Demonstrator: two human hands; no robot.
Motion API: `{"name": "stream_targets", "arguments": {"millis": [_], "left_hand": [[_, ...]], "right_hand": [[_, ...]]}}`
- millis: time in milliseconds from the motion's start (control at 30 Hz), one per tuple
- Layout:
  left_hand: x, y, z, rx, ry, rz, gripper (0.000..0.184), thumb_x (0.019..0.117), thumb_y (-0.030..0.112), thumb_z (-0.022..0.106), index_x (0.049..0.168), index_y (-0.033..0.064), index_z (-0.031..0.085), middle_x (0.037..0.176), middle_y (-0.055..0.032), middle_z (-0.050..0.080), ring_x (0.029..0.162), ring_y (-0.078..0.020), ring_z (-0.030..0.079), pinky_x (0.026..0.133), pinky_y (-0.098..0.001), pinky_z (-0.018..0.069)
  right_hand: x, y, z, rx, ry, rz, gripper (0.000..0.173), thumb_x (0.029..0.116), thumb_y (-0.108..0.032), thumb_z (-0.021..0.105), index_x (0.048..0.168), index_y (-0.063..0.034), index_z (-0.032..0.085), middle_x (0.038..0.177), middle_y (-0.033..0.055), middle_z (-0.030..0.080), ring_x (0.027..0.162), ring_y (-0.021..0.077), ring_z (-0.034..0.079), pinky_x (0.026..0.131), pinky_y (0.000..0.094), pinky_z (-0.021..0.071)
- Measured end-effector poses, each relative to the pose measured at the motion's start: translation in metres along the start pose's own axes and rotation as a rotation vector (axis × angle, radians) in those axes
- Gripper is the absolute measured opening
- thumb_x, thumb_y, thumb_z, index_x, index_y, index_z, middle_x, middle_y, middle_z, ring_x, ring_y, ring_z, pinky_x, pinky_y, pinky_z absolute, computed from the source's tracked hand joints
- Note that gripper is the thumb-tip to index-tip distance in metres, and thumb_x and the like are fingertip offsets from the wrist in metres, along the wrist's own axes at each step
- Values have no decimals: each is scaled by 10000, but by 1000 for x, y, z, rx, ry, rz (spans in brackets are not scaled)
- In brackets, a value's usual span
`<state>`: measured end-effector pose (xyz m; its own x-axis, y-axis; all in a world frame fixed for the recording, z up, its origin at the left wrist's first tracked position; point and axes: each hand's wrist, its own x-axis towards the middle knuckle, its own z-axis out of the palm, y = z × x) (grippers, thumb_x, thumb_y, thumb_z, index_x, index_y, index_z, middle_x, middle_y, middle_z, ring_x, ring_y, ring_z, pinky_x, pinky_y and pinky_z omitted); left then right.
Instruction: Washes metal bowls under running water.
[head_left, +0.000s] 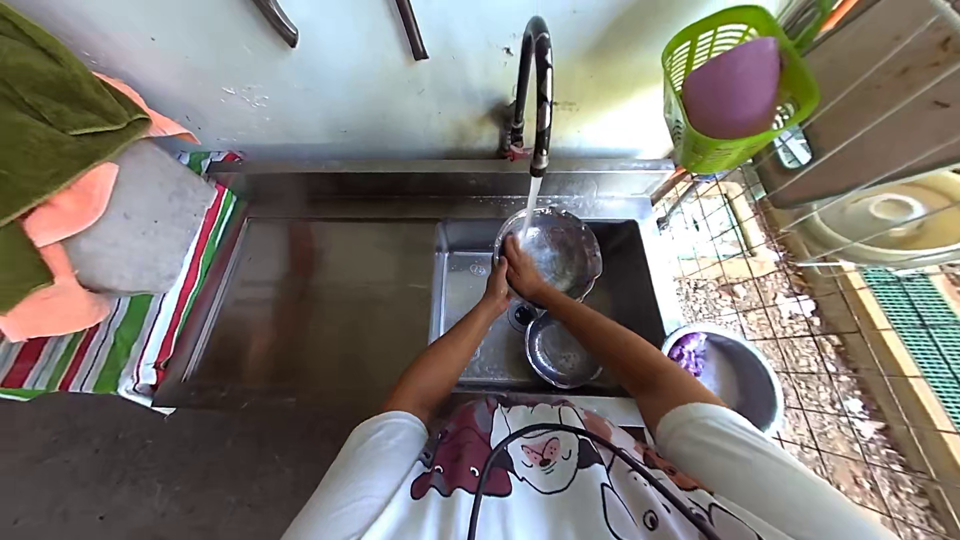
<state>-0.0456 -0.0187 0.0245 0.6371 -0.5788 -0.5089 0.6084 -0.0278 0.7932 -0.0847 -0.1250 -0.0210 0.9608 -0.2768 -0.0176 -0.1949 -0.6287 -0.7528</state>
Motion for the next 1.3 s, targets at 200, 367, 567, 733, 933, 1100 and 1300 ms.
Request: {"name": "stream_targets", "arguments": {"millis": [200, 367, 567, 733, 933, 1100, 1300], "left_hand": [[-9, 3, -50, 72, 91, -48, 575, 1123, 449, 248, 1631, 185, 190, 1540, -229, 421, 1326, -337, 508, 1060, -510, 457], [-11, -19, -9, 22, -17, -64, 539, 1137, 364, 244, 1616, 124, 189, 1500, -228, 450, 1285, -303, 533, 1030, -458, 481], [-6, -10, -49, 66, 126, -60, 542, 1130, 401, 275, 1631, 208, 203, 1549, -228, 415, 1342, -347, 500, 1058, -529, 457], [-12, -23, -6, -28, 30, -132, 532, 1138, 373, 231, 1608, 124, 222, 1470, -222, 483, 1248, -295, 559, 1012, -448, 493], [-7, -11, -47, -19, 112, -72, 535, 1133, 386, 271, 1624, 179, 221, 1531, -217, 440, 1334, -322, 512, 1077, -496, 452], [-15, -20, -8, -70, 33, -122, 514, 1136, 361, 257, 1608, 161, 216, 1456, -214, 492, 1237, -292, 562, 1007, -451, 495], [-8, -9, -51, -149, 161, -84, 516, 1133, 365, 288, 1608, 164, 260, 1527, -196, 451, 1339, -305, 510, 1087, -492, 447]], "right_hand": [[-20, 4, -52, -531, -505, 114, 633, 1032, -360, 576, 1563, -59, 412, 1650, 206, 313, 1534, 435, 238, 1212, 669, 186], [-6, 25, 5, -284, -79, 41, 724, 1063, -361, 455, 1576, 102, 239, 1672, 325, 78, 1568, 466, 66, 1266, 606, 81], [-32, 13, -49, -500, -586, 105, 626, 1027, -373, 565, 1563, -81, 420, 1656, 170, 319, 1536, 405, 254, 1211, 681, 176], [-11, 32, -4, -371, -105, 94, 672, 1013, -204, 570, 1568, 70, 311, 1680, 300, 108, 1568, 461, 83, 1241, 660, 96], [-31, 8, -55, -494, -690, 66, 562, 1046, -362, 560, 1543, -119, 466, 1616, 207, 377, 1516, 438, 284, 1183, 685, 242], [-13, 28, -6, -391, -178, 133, 706, 980, -218, 590, 1562, 75, 317, 1687, 273, 126, 1578, 411, 93, 1271, 575, 101], [-28, -11, -48, -459, -742, 31, 530, 1066, -285, 520, 1565, -130, 433, 1672, 138, 300, 1534, 402, 273, 1174, 678, 267]]}}
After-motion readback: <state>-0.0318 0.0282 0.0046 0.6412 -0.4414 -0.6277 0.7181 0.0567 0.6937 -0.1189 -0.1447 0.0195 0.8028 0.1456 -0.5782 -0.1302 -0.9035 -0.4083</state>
